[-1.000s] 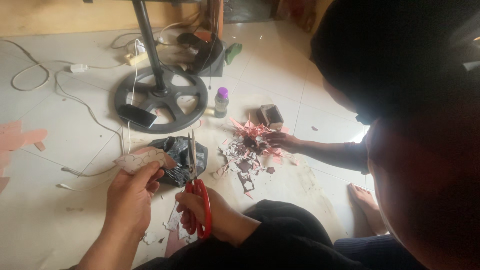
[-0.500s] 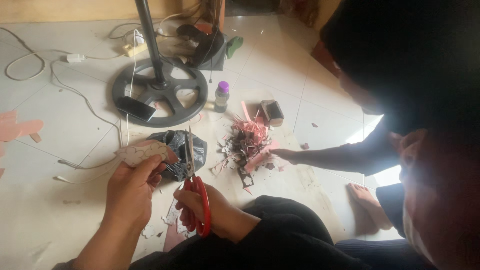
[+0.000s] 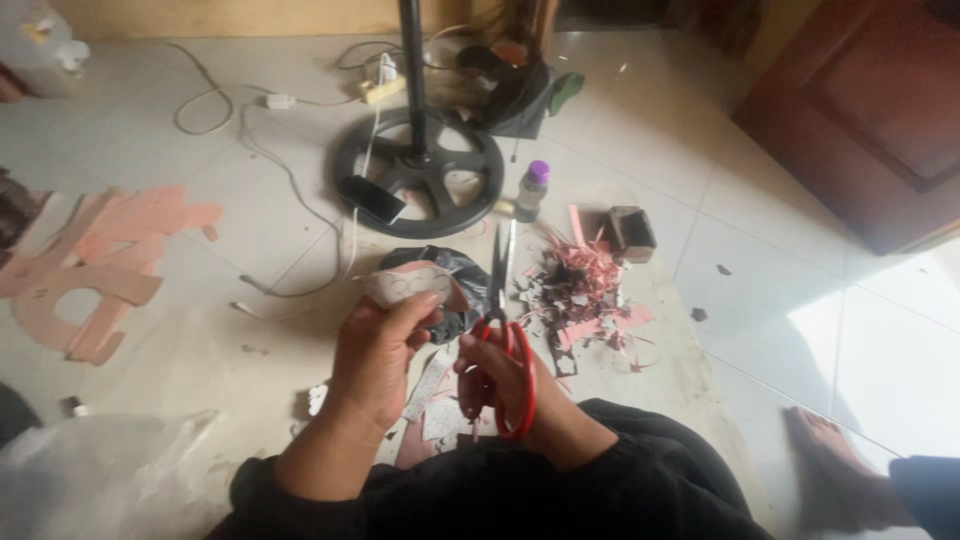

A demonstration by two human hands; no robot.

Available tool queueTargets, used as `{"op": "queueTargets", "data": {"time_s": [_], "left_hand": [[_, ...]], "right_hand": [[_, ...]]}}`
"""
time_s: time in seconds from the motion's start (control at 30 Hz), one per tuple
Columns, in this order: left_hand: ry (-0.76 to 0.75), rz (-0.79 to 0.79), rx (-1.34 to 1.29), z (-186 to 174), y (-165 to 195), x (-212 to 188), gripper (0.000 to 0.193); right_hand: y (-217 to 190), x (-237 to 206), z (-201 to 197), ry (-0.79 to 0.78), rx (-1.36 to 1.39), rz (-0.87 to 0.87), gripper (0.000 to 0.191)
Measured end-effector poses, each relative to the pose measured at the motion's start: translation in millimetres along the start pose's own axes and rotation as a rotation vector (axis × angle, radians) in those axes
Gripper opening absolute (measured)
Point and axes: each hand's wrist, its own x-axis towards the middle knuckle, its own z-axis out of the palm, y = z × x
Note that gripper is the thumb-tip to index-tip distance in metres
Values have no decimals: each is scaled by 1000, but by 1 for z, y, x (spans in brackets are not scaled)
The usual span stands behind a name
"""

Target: The person uses red-handled scissors to cut a small, patterned piece of paper held in their left hand. They carefully trim the edges to shape the paper while sitting on the floor.

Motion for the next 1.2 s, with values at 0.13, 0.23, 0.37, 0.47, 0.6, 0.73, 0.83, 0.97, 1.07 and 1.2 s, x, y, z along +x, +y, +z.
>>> {"op": "queueTargets", "data": {"time_s": [0.13,0.23,0.37,0.47,0.6,0.73,0.83,0.97,1.07,1.2], "left_hand": [[-6,13,-24,6,10,-6,36],[-61,25,-51,10,14,-10,35],[-87,-5,49,9,6,-18,31],[-120,1,73,8,1,-21,27],[-221,-26,-11,17,14,-26,24],[-303,-24,9,19,29,-39,23],[-400,-126,-106,-1,35,-41,27],[-62,-205,-214,-44,41,-31,29],[124,-68,-271,-56,44,-26,27],[71,-73,-187,-53,32,-19,21]], "right_hand": [[-8,0,0,6,57,-49,33],[-10,5,-3,-5,110,-177,32],[-18,3,-9,30,103,-321,26],[-25,-2,-10,-21,53,-379,23],[-29,-9,-10,31,-146,-285,18],[-31,-18,-16,-73,-186,-257,14],[-39,-18,-19,-79,-208,-79,19],[-39,-1,-27,-55,-72,-114,18],[-29,12,-45,193,51,-23,24],[-15,19,-73,212,394,-83,21]]}}
